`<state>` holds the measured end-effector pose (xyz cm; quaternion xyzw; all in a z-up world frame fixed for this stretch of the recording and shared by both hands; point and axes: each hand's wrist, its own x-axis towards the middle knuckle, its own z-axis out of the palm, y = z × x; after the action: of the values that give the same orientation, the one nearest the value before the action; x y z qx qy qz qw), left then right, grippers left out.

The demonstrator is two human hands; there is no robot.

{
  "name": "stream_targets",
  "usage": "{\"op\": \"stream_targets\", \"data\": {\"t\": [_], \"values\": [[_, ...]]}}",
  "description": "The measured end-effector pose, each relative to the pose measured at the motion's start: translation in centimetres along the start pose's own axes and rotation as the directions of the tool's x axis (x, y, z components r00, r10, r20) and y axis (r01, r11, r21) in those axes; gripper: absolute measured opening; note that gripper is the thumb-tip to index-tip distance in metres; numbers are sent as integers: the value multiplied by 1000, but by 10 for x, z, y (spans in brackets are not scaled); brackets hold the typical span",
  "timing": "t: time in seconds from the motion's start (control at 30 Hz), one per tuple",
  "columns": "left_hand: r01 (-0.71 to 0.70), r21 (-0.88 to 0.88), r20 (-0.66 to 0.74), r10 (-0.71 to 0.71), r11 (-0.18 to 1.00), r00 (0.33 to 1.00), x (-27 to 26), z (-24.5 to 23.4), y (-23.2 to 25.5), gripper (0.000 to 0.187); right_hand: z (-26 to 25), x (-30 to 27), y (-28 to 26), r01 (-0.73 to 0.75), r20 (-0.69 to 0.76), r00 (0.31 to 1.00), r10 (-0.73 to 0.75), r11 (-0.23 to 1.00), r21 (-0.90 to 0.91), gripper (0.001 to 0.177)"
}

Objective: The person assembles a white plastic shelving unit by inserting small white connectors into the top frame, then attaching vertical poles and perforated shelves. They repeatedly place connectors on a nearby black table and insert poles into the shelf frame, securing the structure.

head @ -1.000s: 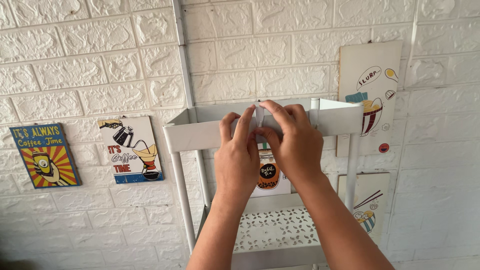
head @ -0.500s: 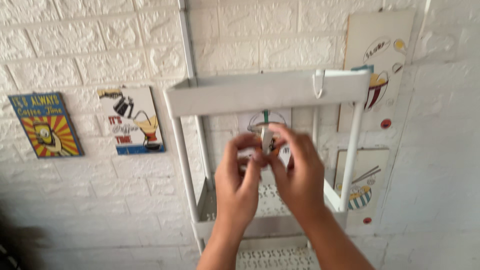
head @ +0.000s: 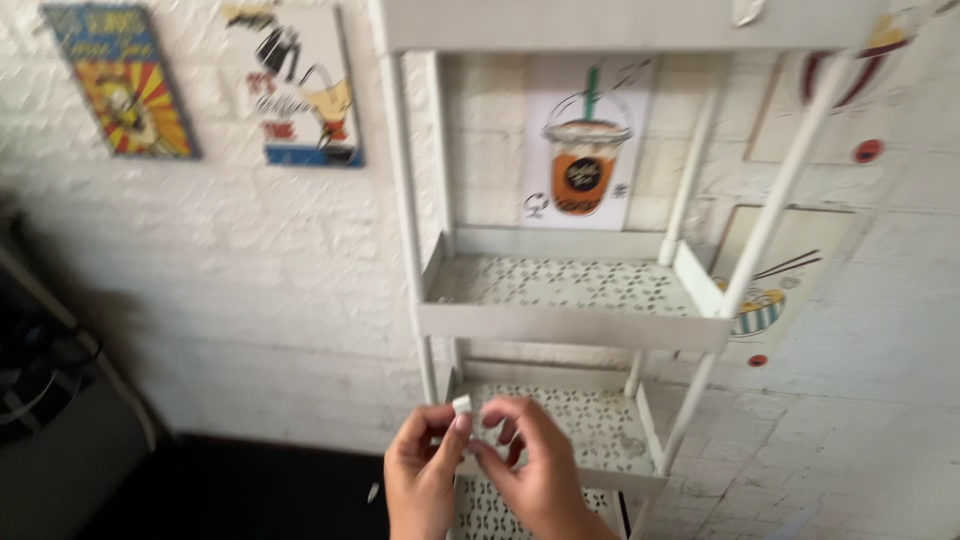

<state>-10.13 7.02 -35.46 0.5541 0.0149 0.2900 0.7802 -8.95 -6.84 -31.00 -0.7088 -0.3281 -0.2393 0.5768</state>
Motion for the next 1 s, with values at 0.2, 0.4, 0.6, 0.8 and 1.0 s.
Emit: {"op": "stream_targets", "data": {"t": [0.2,0.4,0.6,0.8,1.0], "values": [[164,-53,-161,-170,985,972,-36,-85,-70,16,65,-65,39,-152,276,952,131,987,57,25],[375,225,-325,-293,900,899,-54,-172,-117,17,139,-115,78,-365,390,864,319,930,47,15],[507,246,-327,-422,826,845,-44,-258,-195,21,223,-165,150,-494,396,784,477,867,-66,14],[526,644,-251,-496,555,831,-28,-320,-262,38,290,-212,262,-617,241,720,650,760,-206,17],[580,679,-193,-653,450,732,-9,-338,-292,41,343,-220,362,-886,31,429,903,427,-180,15]]}}
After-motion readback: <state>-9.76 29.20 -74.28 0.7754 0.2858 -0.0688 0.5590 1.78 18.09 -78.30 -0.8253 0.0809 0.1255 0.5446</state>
